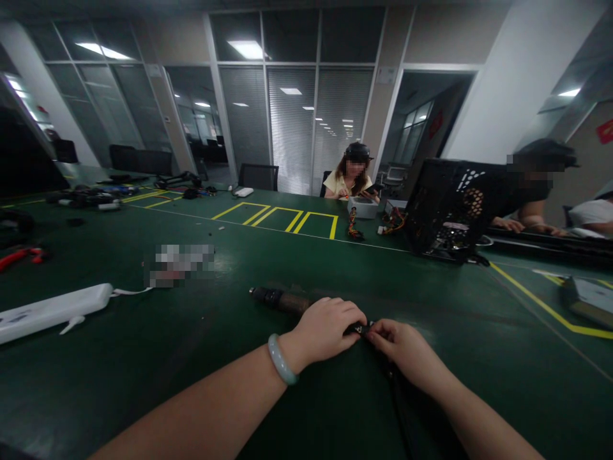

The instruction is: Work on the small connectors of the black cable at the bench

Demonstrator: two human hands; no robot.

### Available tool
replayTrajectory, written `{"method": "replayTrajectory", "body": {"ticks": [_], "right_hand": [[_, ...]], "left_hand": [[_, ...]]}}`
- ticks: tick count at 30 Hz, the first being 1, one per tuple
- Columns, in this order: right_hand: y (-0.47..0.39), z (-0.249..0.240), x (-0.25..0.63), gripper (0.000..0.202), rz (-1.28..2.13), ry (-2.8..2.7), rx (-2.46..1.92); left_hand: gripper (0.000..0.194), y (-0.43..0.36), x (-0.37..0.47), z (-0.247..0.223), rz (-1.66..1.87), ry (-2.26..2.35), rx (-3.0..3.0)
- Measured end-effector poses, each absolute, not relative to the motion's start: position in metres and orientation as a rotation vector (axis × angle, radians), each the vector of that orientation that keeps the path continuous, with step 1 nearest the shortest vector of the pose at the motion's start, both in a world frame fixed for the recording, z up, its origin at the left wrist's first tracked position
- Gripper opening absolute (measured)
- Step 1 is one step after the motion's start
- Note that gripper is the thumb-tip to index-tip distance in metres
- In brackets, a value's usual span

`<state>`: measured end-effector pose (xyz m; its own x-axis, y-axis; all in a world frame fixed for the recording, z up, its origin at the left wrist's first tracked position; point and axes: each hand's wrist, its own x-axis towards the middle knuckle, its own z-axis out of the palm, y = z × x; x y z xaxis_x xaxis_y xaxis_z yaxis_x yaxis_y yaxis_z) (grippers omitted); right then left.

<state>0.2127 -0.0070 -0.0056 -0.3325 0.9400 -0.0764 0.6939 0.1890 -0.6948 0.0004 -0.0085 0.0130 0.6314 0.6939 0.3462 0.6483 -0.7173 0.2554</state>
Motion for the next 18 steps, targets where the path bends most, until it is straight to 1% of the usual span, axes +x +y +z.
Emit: {"method": "replayTrajectory", "body": {"ticks": [3,9,13,16,18], "right_hand": [[-0.0077,-0.0048,0.2124,0.025,0.933,-2.100,-1.543],[-0.0079,-0.0045,0.2112,0.027,0.934,-2.105,-1.537],[-0.0074,-0.0048,0.2118,0.027,0.915,-2.113,-1.533],[-0.0080,-0.0035,0.2122,0.025,0.920,-2.106,-1.529],[-0.0088,-0.0021,0.2120,0.023,0.923,-2.096,-1.532]], "left_hand": [[0.023,-0.0091,0.0010,0.0120,0.705,1.204,2.679],[0.011,-0.0080,0.0006,0.0114,0.634,1.161,2.773],[0.015,-0.0085,0.0006,0.0129,0.640,1.127,2.778],[0.022,-0.0091,0.0018,0.0121,0.707,1.192,2.696],[0.022,-0.0089,0.0025,0.0108,0.738,1.231,2.654]]}}
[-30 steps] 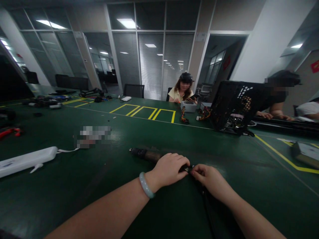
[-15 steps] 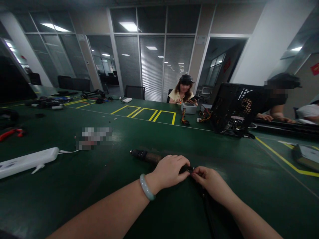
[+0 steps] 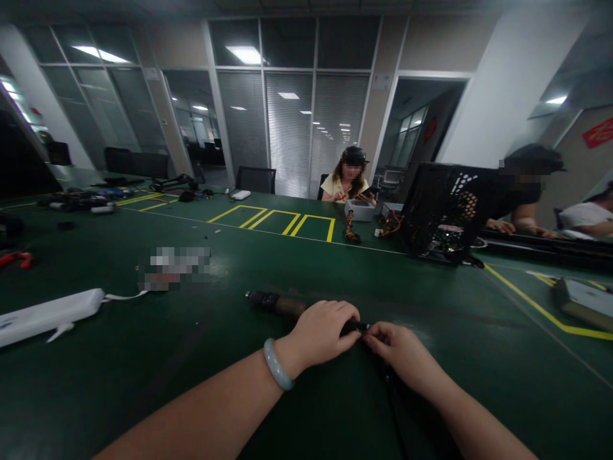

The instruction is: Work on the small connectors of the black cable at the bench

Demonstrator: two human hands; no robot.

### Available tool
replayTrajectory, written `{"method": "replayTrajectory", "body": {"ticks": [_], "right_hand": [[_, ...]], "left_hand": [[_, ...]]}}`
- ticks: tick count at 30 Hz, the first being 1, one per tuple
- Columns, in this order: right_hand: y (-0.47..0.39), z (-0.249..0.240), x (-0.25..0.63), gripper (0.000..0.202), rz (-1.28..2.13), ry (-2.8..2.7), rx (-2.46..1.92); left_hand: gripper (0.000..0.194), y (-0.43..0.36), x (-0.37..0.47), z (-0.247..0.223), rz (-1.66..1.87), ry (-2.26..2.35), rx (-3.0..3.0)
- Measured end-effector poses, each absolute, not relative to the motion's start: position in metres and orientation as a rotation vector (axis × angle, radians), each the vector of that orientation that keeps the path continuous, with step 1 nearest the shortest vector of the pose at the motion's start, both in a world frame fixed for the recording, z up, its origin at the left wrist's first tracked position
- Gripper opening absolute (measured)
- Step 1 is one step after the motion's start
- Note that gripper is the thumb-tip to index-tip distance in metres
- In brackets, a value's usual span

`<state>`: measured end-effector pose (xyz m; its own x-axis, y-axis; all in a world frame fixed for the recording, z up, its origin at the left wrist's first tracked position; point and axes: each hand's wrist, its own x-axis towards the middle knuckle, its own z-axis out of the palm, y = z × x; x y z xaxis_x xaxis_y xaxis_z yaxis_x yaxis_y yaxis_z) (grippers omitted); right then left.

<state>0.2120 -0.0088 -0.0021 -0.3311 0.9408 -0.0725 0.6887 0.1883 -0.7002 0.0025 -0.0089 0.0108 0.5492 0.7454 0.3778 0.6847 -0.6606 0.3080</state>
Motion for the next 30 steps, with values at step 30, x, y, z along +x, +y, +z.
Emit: {"method": "replayTrajectory", "body": {"ticks": [30], "right_hand": [[-0.010,-0.009,0.215,0.015,0.843,-2.038,-1.504]], "left_hand": [[0.019,-0.001,0.004,0.001,0.682,1.212,2.660]]}}
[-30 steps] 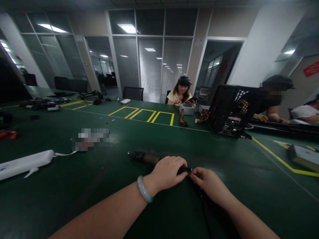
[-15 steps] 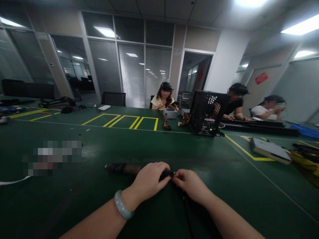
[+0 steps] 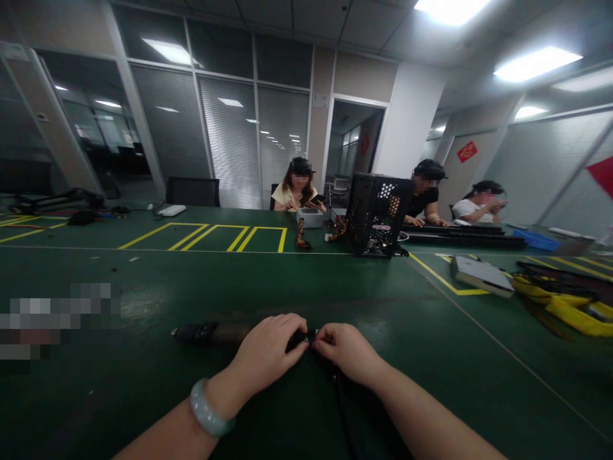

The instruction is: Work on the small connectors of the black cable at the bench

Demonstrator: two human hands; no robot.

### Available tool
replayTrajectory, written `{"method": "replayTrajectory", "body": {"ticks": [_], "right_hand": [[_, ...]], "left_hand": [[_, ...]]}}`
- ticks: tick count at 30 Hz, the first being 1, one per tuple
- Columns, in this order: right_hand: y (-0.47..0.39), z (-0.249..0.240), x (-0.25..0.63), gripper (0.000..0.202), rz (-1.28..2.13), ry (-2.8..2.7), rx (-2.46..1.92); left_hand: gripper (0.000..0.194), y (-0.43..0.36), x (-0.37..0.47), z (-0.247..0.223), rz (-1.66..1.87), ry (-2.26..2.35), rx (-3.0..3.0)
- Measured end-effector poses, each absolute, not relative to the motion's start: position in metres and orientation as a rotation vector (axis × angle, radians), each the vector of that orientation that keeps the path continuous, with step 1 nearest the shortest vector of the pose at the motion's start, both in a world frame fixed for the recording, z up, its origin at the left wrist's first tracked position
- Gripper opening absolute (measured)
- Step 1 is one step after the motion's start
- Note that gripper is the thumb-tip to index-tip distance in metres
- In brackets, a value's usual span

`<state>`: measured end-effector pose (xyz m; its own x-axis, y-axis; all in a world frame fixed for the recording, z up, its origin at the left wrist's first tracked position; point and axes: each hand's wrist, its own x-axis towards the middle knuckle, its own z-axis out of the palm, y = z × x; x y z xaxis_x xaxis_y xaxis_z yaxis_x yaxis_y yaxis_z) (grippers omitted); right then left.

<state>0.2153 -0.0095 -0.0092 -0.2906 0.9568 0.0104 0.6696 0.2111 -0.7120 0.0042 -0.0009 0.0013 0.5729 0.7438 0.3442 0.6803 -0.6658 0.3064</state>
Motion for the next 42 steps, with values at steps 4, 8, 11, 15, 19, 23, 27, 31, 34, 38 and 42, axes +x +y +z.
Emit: {"method": "replayTrajectory", "body": {"ticks": [4,8,11,15,19,23,27,31,34,38,42], "right_hand": [[-0.0098,-0.0092,0.2157,0.014,0.828,-2.046,-1.509],[-0.0098,-0.0101,0.2159,0.014,0.842,-2.041,-1.509],[-0.0098,-0.0110,0.2166,0.014,0.845,-2.036,-1.508],[-0.0093,-0.0121,0.2174,0.015,0.827,-2.049,-1.512],[-0.0087,-0.0121,0.2164,0.015,0.787,-2.068,-1.513],[-0.0091,-0.0108,0.2156,0.014,0.779,-2.068,-1.527],[-0.0096,-0.0101,0.2171,0.015,0.795,-2.063,-1.523],[-0.0089,-0.0117,0.2183,0.015,0.808,-2.059,-1.497],[-0.0084,-0.0130,0.2181,0.016,0.816,-2.052,-1.496],[-0.0094,-0.0113,0.2176,0.016,0.820,-2.052,-1.502],[-0.0111,-0.0069,0.2175,0.016,0.825,-2.060,-1.527]], "left_hand": [[0.010,0.0006,0.0040,0.0020,0.637,1.177,2.705],[0.015,-0.0003,0.0036,0.0034,0.621,1.153,2.731],[0.023,-0.0017,0.0036,0.0029,0.659,1.212,2.676],[0.014,-0.0005,0.0041,0.0012,0.653,1.236,2.677],[0.011,0.0019,0.0043,0.0009,0.605,1.144,2.756],[0.018,0.0011,0.0044,0.0014,0.627,1.129,2.758],[0.019,-0.0004,0.0046,0.0011,0.657,1.247,2.675],[0.012,0.0011,0.0040,-0.0003,0.633,1.219,2.726],[0.013,0.0021,0.0038,-0.0001,0.636,1.142,2.778],[0.018,0.0004,0.0044,0.0024,0.632,1.111,2.777],[0.021,-0.0009,0.0049,0.0037,0.658,1.232,2.674]]}}
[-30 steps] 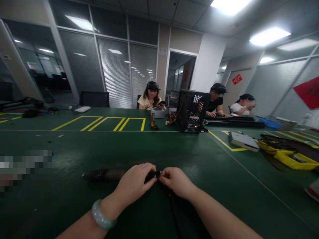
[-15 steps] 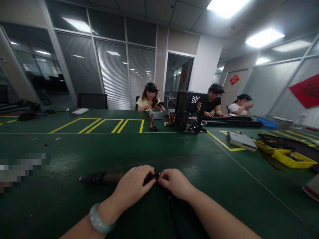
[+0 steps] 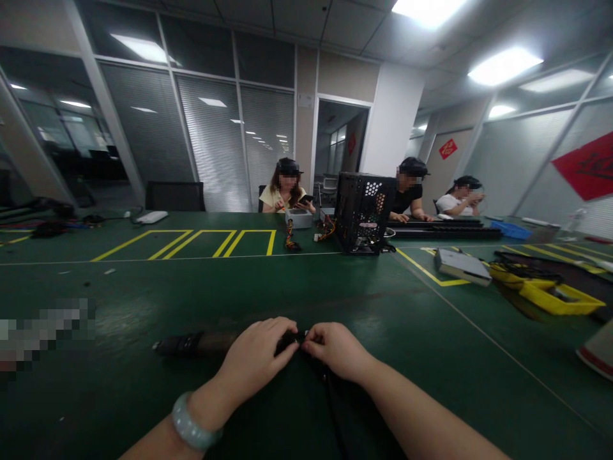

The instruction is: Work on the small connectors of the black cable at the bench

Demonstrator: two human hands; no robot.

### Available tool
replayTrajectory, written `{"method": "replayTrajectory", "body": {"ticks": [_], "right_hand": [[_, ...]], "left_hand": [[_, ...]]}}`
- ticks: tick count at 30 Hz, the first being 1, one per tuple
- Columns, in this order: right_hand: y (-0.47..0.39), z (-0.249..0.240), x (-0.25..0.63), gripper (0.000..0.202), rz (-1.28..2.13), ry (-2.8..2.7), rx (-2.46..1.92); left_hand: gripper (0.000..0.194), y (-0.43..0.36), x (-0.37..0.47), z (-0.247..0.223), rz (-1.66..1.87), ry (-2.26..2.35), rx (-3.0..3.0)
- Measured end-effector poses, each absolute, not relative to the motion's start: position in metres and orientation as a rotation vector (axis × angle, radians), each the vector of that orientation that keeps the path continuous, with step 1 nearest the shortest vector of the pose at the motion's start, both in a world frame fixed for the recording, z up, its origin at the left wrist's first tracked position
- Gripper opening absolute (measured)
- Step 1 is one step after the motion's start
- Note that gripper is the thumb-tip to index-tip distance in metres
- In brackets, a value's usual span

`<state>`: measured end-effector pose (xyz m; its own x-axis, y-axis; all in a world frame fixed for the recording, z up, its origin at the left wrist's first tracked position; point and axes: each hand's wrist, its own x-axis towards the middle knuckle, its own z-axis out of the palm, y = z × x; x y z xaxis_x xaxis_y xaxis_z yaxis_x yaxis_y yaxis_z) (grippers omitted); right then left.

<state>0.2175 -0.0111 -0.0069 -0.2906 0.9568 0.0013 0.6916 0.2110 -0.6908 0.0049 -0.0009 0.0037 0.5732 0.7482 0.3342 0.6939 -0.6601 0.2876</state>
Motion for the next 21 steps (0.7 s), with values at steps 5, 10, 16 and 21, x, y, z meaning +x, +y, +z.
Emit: {"method": "replayTrajectory", "body": {"ticks": [5,10,16,21], "right_hand": [[-0.0108,-0.0073,0.2170,0.017,0.800,-2.082,-1.527],[-0.0101,-0.0088,0.2163,0.015,0.768,-2.080,-1.533],[-0.0122,-0.0039,0.2160,0.016,0.794,-2.078,-1.541],[-0.0127,-0.0031,0.2166,0.015,0.807,-2.065,-1.527]], "left_hand": [[0.010,0.0005,0.0052,0.0041,0.602,1.169,2.740],[0.019,0.0002,0.0059,0.0030,0.619,1.175,2.732],[0.011,0.0008,0.0057,0.0031,0.594,1.189,2.730],[0.019,0.0005,0.0054,0.0040,0.602,1.174,2.732]]}}
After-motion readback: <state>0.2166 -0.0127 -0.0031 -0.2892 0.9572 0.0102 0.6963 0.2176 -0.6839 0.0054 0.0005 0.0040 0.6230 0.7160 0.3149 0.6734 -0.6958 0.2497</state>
